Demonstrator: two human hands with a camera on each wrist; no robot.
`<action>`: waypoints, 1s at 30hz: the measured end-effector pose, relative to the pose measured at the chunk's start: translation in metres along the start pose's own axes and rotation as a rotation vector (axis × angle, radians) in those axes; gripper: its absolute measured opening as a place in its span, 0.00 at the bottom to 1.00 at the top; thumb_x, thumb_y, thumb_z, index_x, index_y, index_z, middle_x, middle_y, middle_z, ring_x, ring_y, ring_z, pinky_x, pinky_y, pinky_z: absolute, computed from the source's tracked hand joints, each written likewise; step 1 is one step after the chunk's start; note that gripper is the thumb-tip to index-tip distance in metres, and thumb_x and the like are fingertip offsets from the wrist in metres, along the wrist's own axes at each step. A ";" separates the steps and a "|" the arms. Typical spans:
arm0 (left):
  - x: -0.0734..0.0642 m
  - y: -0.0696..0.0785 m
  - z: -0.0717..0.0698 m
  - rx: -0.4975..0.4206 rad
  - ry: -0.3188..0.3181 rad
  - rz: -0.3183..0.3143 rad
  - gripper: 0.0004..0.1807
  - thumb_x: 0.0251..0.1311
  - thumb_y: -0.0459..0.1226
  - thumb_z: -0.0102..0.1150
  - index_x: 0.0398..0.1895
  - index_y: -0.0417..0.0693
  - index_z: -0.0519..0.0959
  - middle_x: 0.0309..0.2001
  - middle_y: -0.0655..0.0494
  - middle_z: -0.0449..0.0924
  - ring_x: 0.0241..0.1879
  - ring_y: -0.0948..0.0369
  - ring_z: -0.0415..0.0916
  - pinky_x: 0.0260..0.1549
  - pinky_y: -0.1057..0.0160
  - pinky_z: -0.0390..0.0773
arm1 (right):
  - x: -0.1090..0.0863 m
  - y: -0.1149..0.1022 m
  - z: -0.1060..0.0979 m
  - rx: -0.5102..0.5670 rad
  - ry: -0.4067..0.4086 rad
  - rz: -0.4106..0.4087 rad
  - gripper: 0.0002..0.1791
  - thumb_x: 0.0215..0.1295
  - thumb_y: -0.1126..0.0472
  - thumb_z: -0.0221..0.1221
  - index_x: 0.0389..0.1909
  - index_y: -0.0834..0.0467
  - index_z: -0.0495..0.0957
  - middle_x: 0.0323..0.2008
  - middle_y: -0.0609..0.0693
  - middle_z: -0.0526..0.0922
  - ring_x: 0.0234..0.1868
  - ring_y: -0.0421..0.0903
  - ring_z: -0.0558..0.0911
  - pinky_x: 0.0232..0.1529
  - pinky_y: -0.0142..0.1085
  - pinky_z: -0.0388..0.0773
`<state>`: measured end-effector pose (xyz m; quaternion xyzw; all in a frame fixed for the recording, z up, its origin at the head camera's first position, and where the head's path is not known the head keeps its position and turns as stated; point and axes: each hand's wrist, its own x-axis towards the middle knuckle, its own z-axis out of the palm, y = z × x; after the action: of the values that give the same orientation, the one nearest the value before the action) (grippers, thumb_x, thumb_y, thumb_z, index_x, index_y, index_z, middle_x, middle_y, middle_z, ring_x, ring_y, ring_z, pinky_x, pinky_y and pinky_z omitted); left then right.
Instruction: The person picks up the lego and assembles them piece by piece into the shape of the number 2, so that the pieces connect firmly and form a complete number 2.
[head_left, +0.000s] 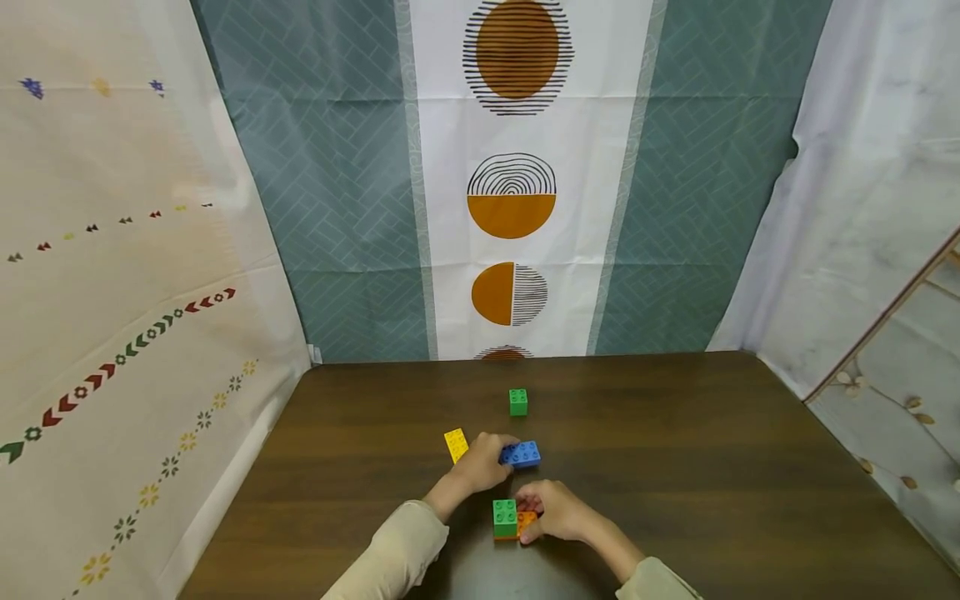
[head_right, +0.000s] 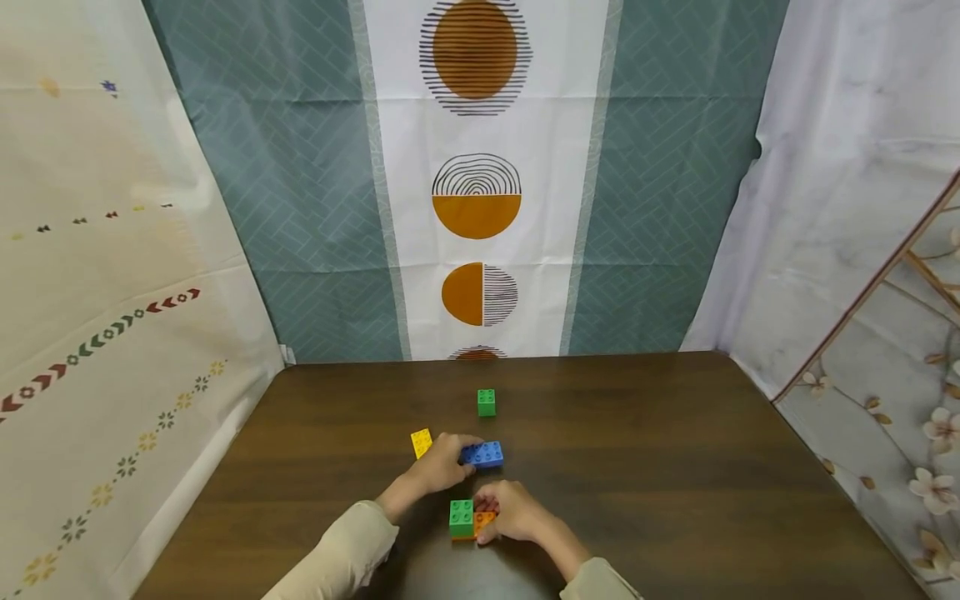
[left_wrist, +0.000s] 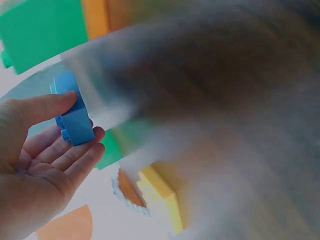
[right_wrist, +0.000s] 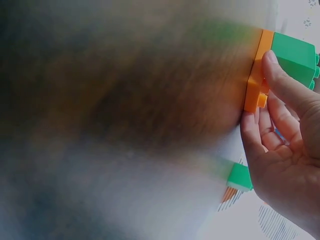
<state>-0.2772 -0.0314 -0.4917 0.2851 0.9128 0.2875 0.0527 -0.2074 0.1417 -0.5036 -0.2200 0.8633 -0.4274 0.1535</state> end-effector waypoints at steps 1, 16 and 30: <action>-0.001 0.001 -0.002 -0.010 0.003 -0.002 0.21 0.56 0.30 0.65 0.55 0.36 0.79 0.54 0.43 0.82 0.50 0.54 0.81 0.53 0.54 0.80 | 0.000 0.000 0.000 -0.002 0.000 0.000 0.21 0.45 0.68 0.75 0.42 0.65 0.81 0.36 0.53 0.84 0.37 0.45 0.80 0.39 0.33 0.78; -0.026 0.036 -0.030 -0.104 0.031 0.125 0.22 0.58 0.31 0.65 0.57 0.36 0.78 0.54 0.44 0.82 0.42 0.62 0.78 0.46 0.64 0.81 | -0.001 0.003 -0.006 0.015 -0.009 0.013 0.18 0.47 0.65 0.74 0.39 0.65 0.82 0.37 0.55 0.85 0.40 0.50 0.82 0.45 0.49 0.81; -0.069 0.034 -0.046 -0.231 -0.099 0.086 0.22 0.57 0.29 0.65 0.57 0.38 0.79 0.52 0.45 0.84 0.37 0.66 0.76 0.38 0.68 0.80 | -0.001 0.004 -0.003 0.121 -0.026 0.038 0.24 0.46 0.68 0.74 0.46 0.68 0.80 0.40 0.56 0.86 0.41 0.46 0.82 0.43 0.39 0.81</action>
<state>-0.2146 -0.0695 -0.4391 0.3297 0.8570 0.3782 0.1178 -0.2092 0.1464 -0.5052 -0.1993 0.8380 -0.4728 0.1858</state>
